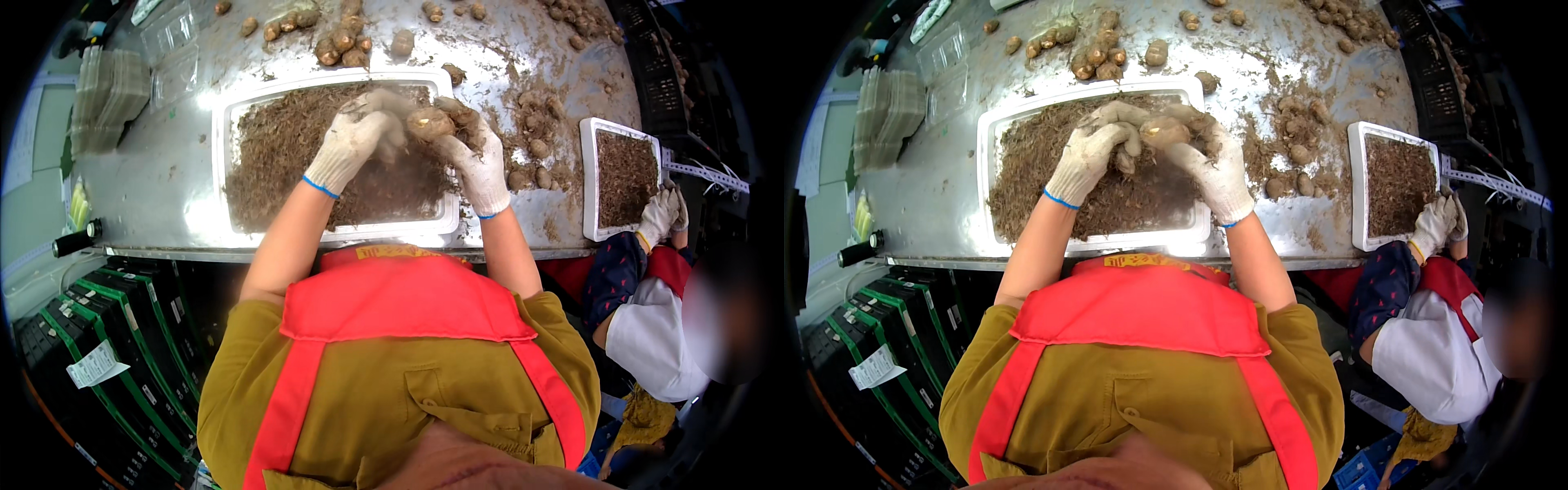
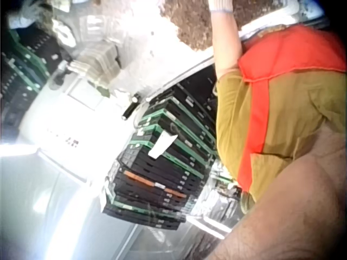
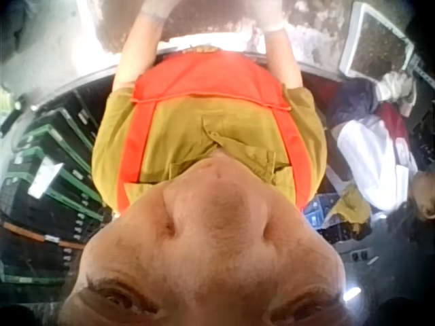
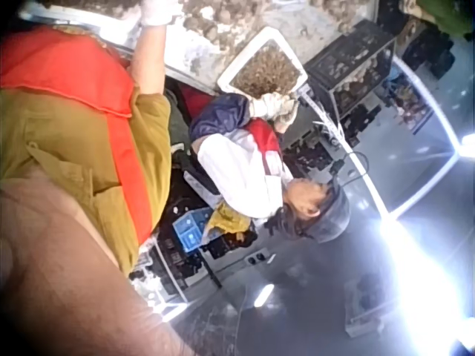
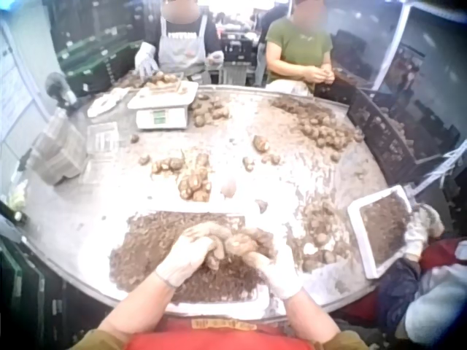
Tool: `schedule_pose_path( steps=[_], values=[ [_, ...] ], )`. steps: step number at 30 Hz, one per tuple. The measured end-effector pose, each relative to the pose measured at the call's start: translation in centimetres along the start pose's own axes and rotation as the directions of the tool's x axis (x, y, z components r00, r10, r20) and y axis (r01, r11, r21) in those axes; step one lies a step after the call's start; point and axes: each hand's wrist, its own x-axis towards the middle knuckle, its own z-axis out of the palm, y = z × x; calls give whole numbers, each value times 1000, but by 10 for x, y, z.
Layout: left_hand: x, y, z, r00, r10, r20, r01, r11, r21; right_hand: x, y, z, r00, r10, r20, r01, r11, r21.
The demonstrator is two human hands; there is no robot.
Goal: The person cleans small root vegetables by hand, rubbing each one against a tray of loose soil-like material to remove dirt. The person handles the vegetables one at a time, rotating them to clean all sides, and places the cleaned items on the metal table. A second person works alongside at a separate station.
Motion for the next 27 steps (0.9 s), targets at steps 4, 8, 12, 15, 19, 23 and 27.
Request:
schedule_pose_path(
  steps=[4,8,12,15,19,23,27],
  values=[
    [1,-11,-2,999,48,-11,-49,996,-68,3,7,-5,1000,-3,29,-3,984,179],
    [-5,0,9,997,77,14,-75,994,-80,0,8,-6,999,34,29,-39,981,188],
    [-5,8,17,998,8,66,-12,997,70,-2,7,-2,999,-38,-9,36,989,-141],
    [0,-1,9,989,-36,144,40,999,-26,-5,8,-3,995,-87,58,99,960,-261],
    [-1,4,17,997,-78,28,72,985,158,-9,3,0,999,-40,23,45,967,-249],
    [1,-3,11,998,-67,14,67,998,-15,-8,3,2,1000,-8,-6,8,996,-87],
    [1,-6,1,998,16,60,-9,992,-127,-5,8,-1,999,48,-1,-47,992,118]
  ],
)
